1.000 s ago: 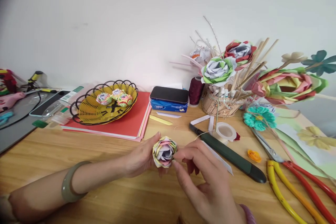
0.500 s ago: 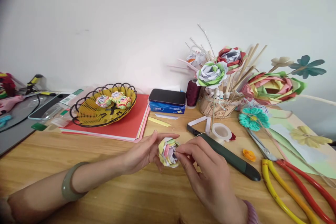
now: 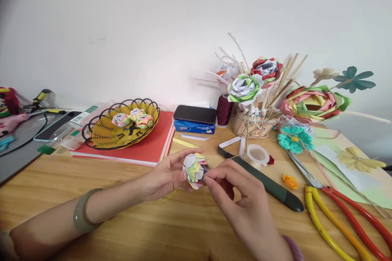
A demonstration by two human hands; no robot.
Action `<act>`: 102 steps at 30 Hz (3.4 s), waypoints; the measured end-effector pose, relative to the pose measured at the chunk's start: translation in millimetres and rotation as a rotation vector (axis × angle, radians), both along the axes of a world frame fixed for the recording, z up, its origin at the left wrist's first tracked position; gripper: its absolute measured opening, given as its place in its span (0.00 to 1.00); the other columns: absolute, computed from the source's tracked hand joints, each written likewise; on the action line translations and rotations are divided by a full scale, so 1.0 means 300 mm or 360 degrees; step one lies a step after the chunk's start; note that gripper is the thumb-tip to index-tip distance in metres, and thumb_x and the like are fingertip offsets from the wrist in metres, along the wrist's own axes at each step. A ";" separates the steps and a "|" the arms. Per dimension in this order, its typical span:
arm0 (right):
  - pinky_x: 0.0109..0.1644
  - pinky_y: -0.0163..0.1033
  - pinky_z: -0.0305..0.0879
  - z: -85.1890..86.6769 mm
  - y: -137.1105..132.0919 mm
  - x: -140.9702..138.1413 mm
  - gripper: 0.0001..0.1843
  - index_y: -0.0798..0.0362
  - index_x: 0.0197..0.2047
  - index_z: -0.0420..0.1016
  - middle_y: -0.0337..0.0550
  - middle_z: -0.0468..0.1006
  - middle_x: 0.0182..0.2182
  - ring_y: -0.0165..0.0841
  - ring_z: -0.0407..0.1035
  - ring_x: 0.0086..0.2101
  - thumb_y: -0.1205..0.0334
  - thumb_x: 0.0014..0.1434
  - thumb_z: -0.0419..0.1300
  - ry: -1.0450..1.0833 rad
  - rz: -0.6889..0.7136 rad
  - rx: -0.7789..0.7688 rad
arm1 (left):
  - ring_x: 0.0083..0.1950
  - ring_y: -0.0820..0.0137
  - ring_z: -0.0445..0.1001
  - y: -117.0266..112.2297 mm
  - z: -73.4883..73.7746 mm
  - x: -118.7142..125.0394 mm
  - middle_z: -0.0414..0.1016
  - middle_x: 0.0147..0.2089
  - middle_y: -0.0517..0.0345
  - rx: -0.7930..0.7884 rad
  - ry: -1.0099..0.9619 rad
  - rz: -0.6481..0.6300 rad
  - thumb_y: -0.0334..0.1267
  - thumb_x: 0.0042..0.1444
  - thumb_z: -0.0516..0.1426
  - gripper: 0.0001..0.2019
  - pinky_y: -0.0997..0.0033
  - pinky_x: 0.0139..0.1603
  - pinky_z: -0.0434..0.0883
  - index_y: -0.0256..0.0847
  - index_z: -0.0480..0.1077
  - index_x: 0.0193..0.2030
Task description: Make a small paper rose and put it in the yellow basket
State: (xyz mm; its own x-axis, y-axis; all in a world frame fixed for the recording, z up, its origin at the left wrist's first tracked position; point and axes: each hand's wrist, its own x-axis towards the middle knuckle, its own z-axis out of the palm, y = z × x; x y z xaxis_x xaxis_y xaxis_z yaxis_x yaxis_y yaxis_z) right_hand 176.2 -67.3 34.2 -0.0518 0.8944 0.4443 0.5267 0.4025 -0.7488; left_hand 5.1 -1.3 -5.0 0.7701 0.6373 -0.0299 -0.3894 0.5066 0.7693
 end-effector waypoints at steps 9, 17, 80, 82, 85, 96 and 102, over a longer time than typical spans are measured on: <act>0.28 0.33 0.64 0.010 0.024 0.000 0.09 0.49 0.26 0.77 0.39 0.73 0.25 0.31 0.68 0.27 0.57 0.53 0.59 0.0204 0.0127 -0.0510 | 0.39 0.75 0.72 0.004 -0.022 0.018 0.71 0.45 0.59 0.0293 0.0001 0.0296 0.27 0.38 0.66 0.24 0.78 0.36 0.70 0.46 0.68 0.44; 0.30 0.33 0.61 -0.009 0.030 0.001 0.11 0.51 0.24 0.73 0.38 0.70 0.24 0.29 0.64 0.26 0.56 0.54 0.58 0.0221 0.0065 -0.0645 | 0.43 0.73 0.71 -0.001 -0.034 0.013 0.70 0.49 0.56 0.0493 0.0001 0.0276 0.28 0.43 0.64 0.23 0.74 0.42 0.68 0.46 0.67 0.47; 0.28 0.34 0.63 0.028 0.044 0.028 0.12 0.50 0.27 0.78 0.39 0.73 0.25 0.30 0.66 0.26 0.52 0.53 0.59 0.0277 0.0283 -0.0696 | 0.47 0.69 0.71 -0.036 -0.003 0.002 0.64 0.54 0.52 0.0793 0.0350 0.0530 0.29 0.40 0.65 0.22 0.76 0.37 0.70 0.43 0.60 0.40; 0.28 0.34 0.63 0.021 0.047 0.030 0.12 0.50 0.27 0.78 0.39 0.73 0.25 0.31 0.66 0.26 0.52 0.53 0.59 0.0253 0.0301 -0.0699 | 0.46 0.69 0.71 -0.034 -0.004 0.005 0.64 0.53 0.53 0.0768 0.0343 0.0518 0.29 0.39 0.65 0.22 0.76 0.36 0.70 0.43 0.61 0.40; 0.30 0.34 0.62 0.010 0.047 0.031 0.10 0.50 0.27 0.77 0.38 0.73 0.25 0.30 0.66 0.27 0.55 0.54 0.59 0.0193 0.0315 -0.0657 | 0.45 0.70 0.71 -0.031 -0.009 0.006 0.65 0.53 0.55 0.0753 0.0318 0.0511 0.28 0.39 0.65 0.22 0.76 0.35 0.70 0.43 0.61 0.40; 0.30 0.32 0.60 -0.003 0.033 0.023 0.09 0.50 0.27 0.73 0.36 0.70 0.25 0.28 0.64 0.27 0.59 0.57 0.56 0.0187 0.0294 -0.0606 | 0.46 0.70 0.71 -0.035 -0.011 0.001 0.64 0.53 0.56 0.0804 0.0313 0.0499 0.29 0.40 0.65 0.22 0.76 0.36 0.70 0.44 0.60 0.40; 0.30 0.32 0.61 0.003 0.037 0.023 0.10 0.50 0.27 0.74 0.37 0.71 0.25 0.29 0.65 0.27 0.60 0.58 0.55 0.0135 0.0303 -0.0579 | 0.47 0.70 0.71 -0.030 -0.018 0.002 0.63 0.53 0.56 0.0802 0.0251 0.0476 0.28 0.40 0.65 0.22 0.78 0.36 0.70 0.44 0.60 0.41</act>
